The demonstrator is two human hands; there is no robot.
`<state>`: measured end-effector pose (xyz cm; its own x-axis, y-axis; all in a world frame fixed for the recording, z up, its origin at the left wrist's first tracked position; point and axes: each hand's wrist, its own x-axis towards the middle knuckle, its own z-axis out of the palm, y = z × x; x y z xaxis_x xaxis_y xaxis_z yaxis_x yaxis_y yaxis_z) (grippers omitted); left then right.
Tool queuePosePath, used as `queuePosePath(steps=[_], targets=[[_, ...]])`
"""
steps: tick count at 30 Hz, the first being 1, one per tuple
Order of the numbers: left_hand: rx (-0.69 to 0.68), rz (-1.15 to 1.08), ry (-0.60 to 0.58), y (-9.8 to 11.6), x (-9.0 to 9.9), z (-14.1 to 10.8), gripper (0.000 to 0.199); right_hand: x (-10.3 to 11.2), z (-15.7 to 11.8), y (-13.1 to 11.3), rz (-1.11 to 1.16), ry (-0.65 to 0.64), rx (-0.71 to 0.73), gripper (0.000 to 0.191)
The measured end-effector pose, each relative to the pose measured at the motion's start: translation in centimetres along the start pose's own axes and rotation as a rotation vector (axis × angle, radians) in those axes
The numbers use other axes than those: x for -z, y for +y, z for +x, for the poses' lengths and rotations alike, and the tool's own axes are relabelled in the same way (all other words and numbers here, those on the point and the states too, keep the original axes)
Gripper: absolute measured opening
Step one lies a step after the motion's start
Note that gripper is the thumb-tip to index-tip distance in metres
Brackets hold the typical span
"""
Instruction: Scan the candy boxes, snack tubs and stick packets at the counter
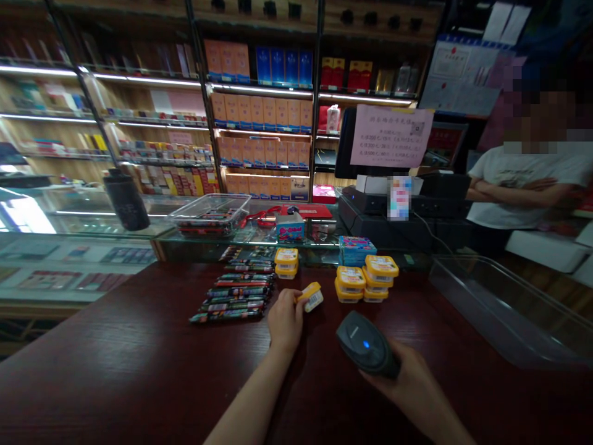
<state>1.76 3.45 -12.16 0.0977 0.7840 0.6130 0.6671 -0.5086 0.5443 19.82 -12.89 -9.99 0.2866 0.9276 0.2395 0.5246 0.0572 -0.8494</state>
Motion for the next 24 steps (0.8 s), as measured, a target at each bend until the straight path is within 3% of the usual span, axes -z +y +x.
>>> queuePosePath(steps=[8, 13, 20, 24], targets=[[0.053, -0.009, -0.056, 0.8, 0.5, -0.1, 0.008, 0.0, 0.1, -0.6, -0.071, -0.033, 0.002, 0.038], [0.101, -0.018, -0.083, 0.7, 0.6, -0.2, 0.011, 1.1, 0.6, 0.3, -0.429, -0.018, -0.051, 0.027], [-0.078, -0.224, 0.049, 0.0, 0.9, 0.4, 0.012, 1.1, 0.5, 4.3, -0.782, 0.070, 0.116, 0.029], [-0.209, -0.320, 0.083, 1.7, 0.8, 2.1, 0.009, 0.8, 0.6, 5.3, -0.782, 0.112, 0.151, 0.029]])
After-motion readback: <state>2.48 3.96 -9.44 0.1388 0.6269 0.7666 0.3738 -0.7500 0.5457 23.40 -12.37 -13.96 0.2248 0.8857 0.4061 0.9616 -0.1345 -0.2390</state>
